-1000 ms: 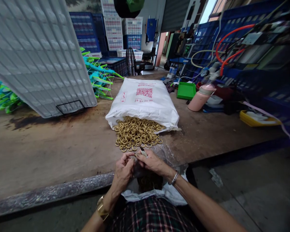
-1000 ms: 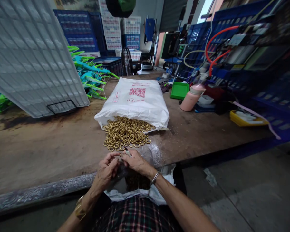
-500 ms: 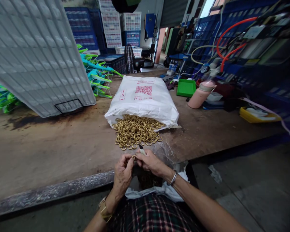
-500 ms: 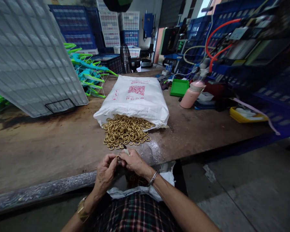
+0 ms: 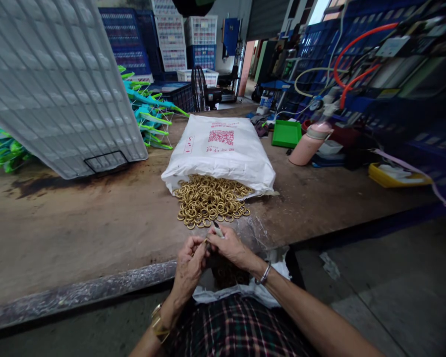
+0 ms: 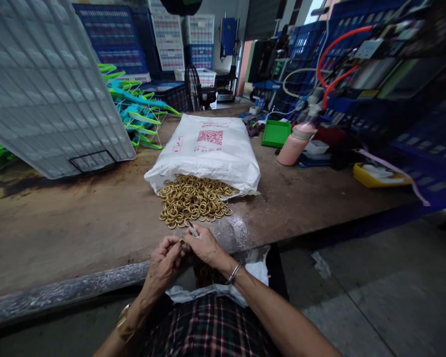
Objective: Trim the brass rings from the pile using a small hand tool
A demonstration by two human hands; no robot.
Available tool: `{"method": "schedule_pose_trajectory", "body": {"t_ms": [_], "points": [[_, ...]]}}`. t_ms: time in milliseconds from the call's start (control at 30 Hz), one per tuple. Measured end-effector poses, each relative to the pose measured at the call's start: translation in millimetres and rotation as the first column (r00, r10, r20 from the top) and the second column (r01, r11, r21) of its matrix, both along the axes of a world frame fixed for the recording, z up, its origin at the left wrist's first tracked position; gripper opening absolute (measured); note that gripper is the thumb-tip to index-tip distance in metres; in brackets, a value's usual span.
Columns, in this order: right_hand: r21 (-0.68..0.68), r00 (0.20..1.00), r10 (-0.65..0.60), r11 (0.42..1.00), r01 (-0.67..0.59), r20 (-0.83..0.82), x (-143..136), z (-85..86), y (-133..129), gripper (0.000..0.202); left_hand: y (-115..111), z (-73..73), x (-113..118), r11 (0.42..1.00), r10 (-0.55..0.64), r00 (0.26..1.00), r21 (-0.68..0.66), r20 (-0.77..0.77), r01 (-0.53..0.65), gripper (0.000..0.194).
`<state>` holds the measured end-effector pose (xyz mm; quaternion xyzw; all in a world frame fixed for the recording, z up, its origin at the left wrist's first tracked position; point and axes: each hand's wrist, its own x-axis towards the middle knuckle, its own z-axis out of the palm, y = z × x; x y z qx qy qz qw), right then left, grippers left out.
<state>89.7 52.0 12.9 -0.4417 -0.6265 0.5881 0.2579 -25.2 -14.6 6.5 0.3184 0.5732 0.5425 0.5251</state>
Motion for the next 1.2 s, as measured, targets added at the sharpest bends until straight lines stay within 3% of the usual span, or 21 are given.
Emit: {"method": "schedule_pose_trajectory", "body": {"t_ms": [200,367,667,800,933,1067,1200], "points": [[0.038,0.999,-0.002,0.999,0.0,0.043,1,1.8,0,0.012,-1,-0.9,-1,0.997,-0.06,0.997,-0.042,0.056,0.062,0.036],[-0.005,0.999,0.03,1.0,-0.03,-0.017,1,3.0,0,0.015,-1,-6.4,-3,0.992,-0.114,0.976,-0.033,0.187,0.122,0.033],[-0.034,0.995,0.064,0.997,-0.066,-0.074,2,-4.1,2,0.014,-3,0.4,-2,0.991,-0.105,0.952,-0.045,0.289,0.123,0.035],[0.145,0.996,0.015,0.989,-0.028,0.09,5,-8.3,2,0.013,-3,-1.5,-2,0.994,-0.086,0.951,-0.039,0.297,0.102,0.036],[0.386,0.935,0.082,0.896,-0.221,0.345,10,-9.9,-4,0.014,-1,-2.3,-3,0.997,-0.056,0.964,-0.029,0.258,0.065,0.038],[0.436,0.844,0.104,0.819,-0.373,0.527,13,-10.2,-9,0.019,0,-0.6,-3,0.998,-0.016,0.973,-0.055,0.23,0.029,0.042],[0.442,0.791,0.087,0.79,-0.425,0.606,13,-11.9,-9,0.02,1,-2.2,-1,0.997,0.001,0.982,-0.078,0.191,0.014,0.043]]}}
